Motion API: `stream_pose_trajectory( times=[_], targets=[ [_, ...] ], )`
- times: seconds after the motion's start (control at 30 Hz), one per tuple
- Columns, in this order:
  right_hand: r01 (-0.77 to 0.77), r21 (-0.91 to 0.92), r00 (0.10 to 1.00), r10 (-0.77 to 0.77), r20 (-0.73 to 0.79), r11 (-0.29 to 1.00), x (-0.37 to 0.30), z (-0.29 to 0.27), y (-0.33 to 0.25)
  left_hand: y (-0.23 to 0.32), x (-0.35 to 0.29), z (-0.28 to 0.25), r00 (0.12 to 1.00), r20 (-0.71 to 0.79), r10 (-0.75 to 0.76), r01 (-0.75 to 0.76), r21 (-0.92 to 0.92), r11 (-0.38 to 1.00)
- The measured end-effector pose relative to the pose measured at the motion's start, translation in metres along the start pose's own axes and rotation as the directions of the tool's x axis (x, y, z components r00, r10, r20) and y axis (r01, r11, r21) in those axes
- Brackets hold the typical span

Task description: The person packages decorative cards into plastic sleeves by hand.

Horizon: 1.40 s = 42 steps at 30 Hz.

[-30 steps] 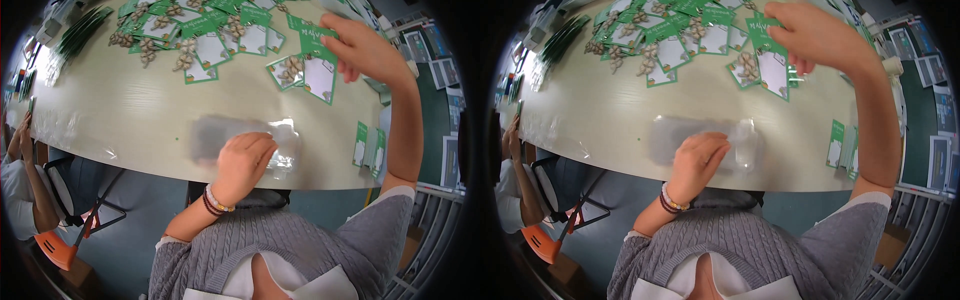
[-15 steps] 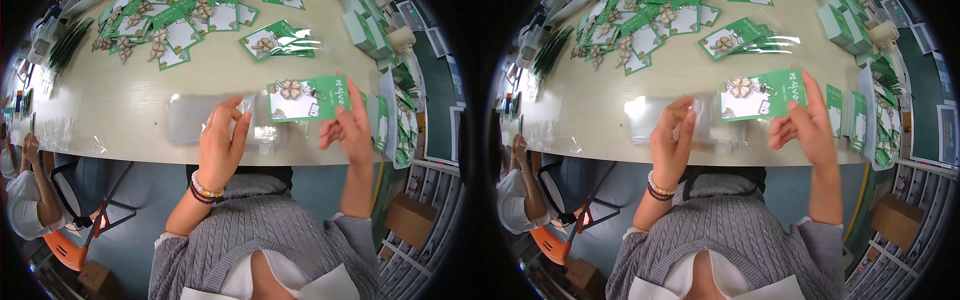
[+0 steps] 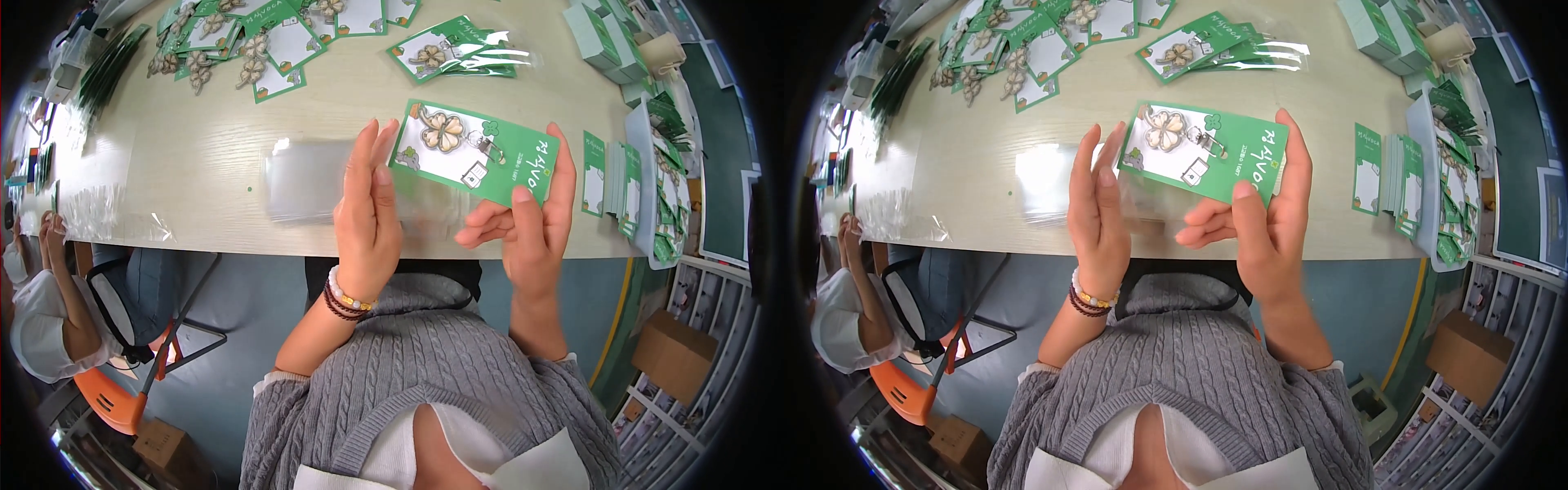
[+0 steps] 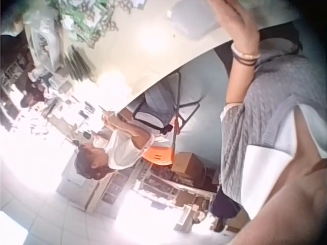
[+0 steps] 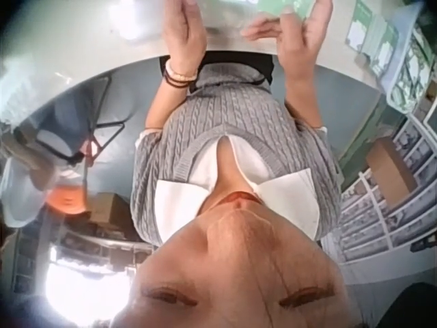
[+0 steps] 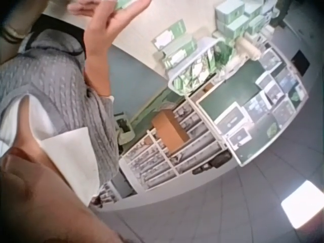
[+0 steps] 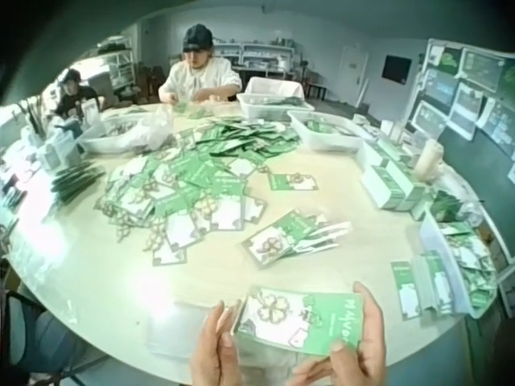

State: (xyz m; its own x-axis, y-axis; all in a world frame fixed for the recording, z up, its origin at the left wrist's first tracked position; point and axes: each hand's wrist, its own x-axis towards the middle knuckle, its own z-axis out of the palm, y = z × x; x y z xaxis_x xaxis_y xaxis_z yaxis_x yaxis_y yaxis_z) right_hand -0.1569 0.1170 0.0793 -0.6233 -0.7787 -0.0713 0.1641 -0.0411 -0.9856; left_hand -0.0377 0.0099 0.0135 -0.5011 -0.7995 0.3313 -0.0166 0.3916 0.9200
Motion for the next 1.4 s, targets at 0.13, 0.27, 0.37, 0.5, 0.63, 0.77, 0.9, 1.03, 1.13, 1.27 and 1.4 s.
stream_pose_trajectory(
  times=[0.13,0.27,0.37,0.5,0.63,0.77,0.9,1.03,1.13,1.27,1.4],
  targets=[
    [0.01,0.052,0.999,-0.009,-0.035,0.999,-0.007,0.013,0.007,-0.004,-0.002,0.003,0.999,0.011,0.049,-0.049,-0.03,0.998],
    [-0.072,0.08,0.997,0.071,0.024,0.994,-0.014,0.019,0.015,-0.006,0.0,0.005,0.986,-0.024,0.167,-0.167,-0.005,0.986],
    [-0.126,0.039,0.992,0.125,0.028,0.991,-0.012,0.013,0.016,-0.007,-0.002,0.005,0.991,0.0,0.137,-0.137,-0.012,0.991],
    [-0.321,0.03,0.928,0.309,0.207,0.946,-0.002,-0.005,0.014,-0.008,-0.006,0.0,0.993,0.118,0.028,-0.026,-0.024,0.999],
    [-0.441,0.061,0.868,0.408,0.281,0.896,0.01,-0.012,0.021,-0.007,-0.005,0.0,0.979,0.162,0.121,-0.142,0.123,0.982],
    [-0.432,0.057,0.871,0.4,0.287,0.9,0.008,-0.005,0.021,0.001,-0.006,0.005,0.952,0.192,0.237,-0.286,0.289,0.914],
    [-0.402,0.025,0.875,0.376,0.304,0.915,0.016,-0.023,0.021,0.002,-0.007,0.003,0.94,0.207,0.27,-0.325,0.316,0.891],
    [-0.414,-0.008,0.848,0.389,0.361,0.91,0.02,-0.028,0.023,0.007,-0.009,0.008,0.912,0.256,0.321,-0.384,0.256,0.887],
    [-0.422,-0.017,0.808,0.384,0.447,0.907,0.021,-0.018,0.025,0.014,-0.013,0.012,0.899,0.269,0.345,-0.401,0.188,0.897],
    [-0.215,-0.096,0.937,0.233,0.262,0.972,0.019,-0.01,0.047,0.021,-0.015,0.016,0.852,0.294,0.434,-0.485,0.13,0.865],
    [-0.15,-0.617,0.842,0.427,0.33,0.772,0.043,-0.008,0.037,0.027,-0.02,0.02,0.827,0.359,0.433,-0.507,0.143,0.85]
  ],
)
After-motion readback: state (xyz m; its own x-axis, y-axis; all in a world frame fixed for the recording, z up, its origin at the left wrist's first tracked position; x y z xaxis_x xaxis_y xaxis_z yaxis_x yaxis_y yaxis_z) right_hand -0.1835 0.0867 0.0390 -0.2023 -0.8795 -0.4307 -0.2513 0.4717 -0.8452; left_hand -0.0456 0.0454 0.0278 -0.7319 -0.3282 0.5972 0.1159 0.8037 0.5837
